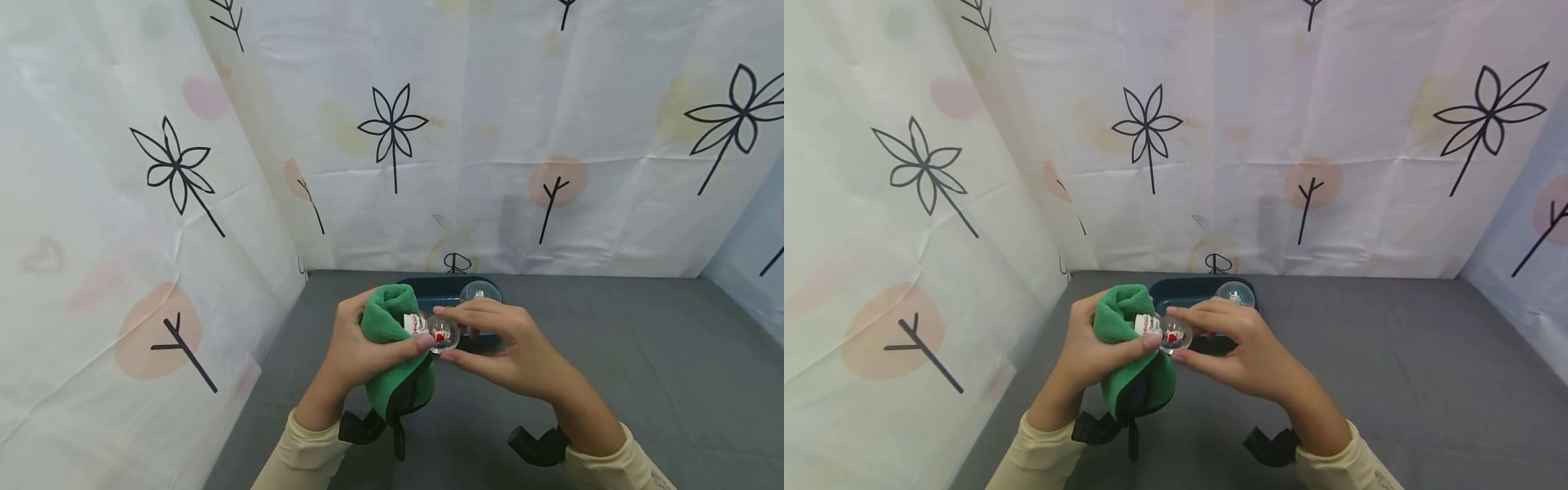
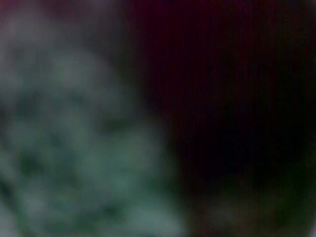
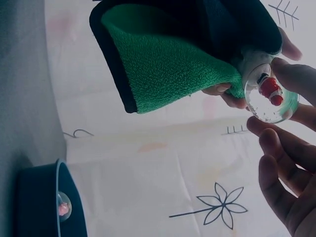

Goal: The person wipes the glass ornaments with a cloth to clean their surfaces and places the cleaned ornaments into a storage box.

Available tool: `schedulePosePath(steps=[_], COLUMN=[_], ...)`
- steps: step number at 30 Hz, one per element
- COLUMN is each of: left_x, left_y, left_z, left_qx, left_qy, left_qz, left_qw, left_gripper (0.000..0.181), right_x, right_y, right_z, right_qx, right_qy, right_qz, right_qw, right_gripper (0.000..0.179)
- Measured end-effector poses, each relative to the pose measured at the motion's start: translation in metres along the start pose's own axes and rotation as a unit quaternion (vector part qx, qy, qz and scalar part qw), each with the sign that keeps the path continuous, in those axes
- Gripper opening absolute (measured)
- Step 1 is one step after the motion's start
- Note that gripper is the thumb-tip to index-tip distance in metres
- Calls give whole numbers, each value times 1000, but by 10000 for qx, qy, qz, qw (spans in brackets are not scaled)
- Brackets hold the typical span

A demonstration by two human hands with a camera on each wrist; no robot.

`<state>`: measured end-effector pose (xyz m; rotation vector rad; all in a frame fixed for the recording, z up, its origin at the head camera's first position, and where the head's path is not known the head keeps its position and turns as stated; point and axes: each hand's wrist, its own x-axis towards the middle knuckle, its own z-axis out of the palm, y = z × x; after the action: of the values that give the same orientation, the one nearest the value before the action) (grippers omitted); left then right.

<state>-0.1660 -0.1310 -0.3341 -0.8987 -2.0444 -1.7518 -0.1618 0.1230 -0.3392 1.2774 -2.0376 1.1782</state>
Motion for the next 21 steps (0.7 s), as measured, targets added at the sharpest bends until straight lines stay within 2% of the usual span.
schedulePosePath(steps=[3, 8, 11, 16, 21], left_x=[0, 0, -1, -1, -1], left_y=[1, 1, 1, 1, 1], left_z=[1, 2, 2, 2, 2], left_qx=[-71, -242, -259, -276, -260], left_qy=[-32, -150, -149, -124, -59], left_qz=[-12, -66, -119, -139, -33], left_qw=[10000, 9996, 9995, 9994, 9996], left_gripper=[36, 37, 37, 35, 33], right_x=[1, 4, 4, 5, 6], right_y=[0, 3, 4, 4, 4], right_z=[0, 0, 1, 2, 4], right_qx=[179, 346, 309, 274, 451], right_qy=[92, 311, 363, 430, 388], right_qz=[-240, -920, -1097, -1139, -908], right_qw=[9995, 9947, 9928, 9922, 9941], right_gripper=[47, 39, 36, 36, 43])
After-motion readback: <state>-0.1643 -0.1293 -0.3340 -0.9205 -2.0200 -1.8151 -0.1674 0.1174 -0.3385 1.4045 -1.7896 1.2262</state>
